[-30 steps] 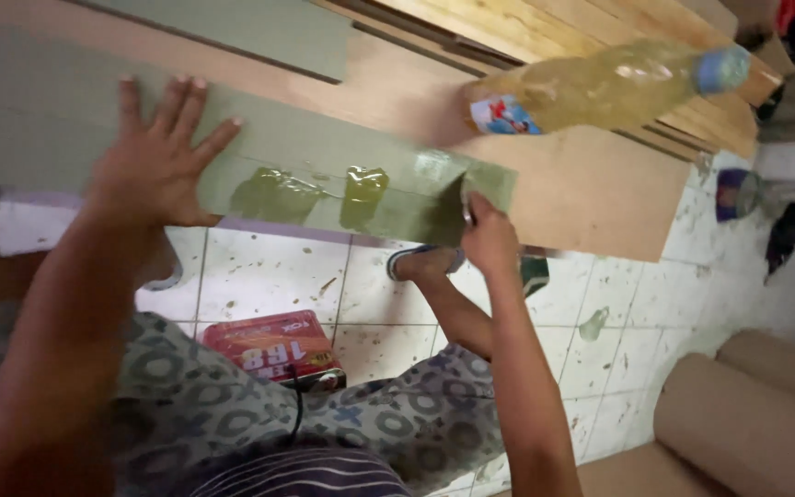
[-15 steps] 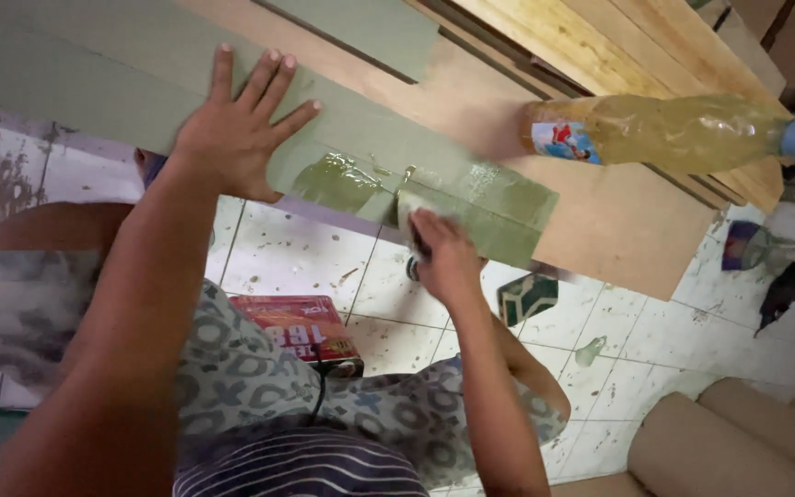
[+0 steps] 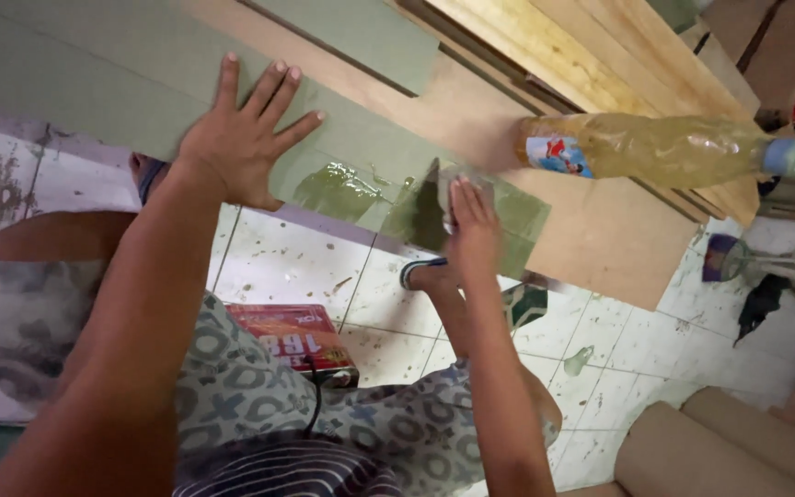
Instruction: Spreading glue on a wooden board using a manual spreader.
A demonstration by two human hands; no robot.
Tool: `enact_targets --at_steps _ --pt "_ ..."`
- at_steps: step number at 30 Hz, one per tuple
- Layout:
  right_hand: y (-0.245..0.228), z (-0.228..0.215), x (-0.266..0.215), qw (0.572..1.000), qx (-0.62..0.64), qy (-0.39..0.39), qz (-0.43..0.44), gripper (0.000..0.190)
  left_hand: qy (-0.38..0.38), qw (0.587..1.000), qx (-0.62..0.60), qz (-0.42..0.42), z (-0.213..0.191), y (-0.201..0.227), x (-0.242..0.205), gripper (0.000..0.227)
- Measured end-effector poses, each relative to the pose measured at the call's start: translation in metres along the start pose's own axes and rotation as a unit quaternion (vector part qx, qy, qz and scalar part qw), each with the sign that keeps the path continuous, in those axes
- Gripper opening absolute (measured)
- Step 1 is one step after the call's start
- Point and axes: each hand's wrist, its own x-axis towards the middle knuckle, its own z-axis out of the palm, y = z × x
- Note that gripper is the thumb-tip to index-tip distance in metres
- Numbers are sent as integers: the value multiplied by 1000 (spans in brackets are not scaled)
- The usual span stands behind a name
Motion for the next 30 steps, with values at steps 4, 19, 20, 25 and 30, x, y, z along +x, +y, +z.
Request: enact_targets --at_steps 4,19,20,25,30 --pt "-32 -6 -1 998 7 -29 58 98 -95 989 113 -7 1 -1 3 141" --pt "2 2 6 1000 -3 -20 0 56 -96 990 108 -2 -6 4 3 141" --pt "4 -6 5 999 -3 -49 -17 54 -212 948 237 -12 -10 5 8 149" --pt "40 8 -6 999 6 10 -46 70 31 999 2 9 6 -1 1 132" --pt "36 18 -21 996 18 53 -64 120 24 999 -22 16 1 -6 2 132"
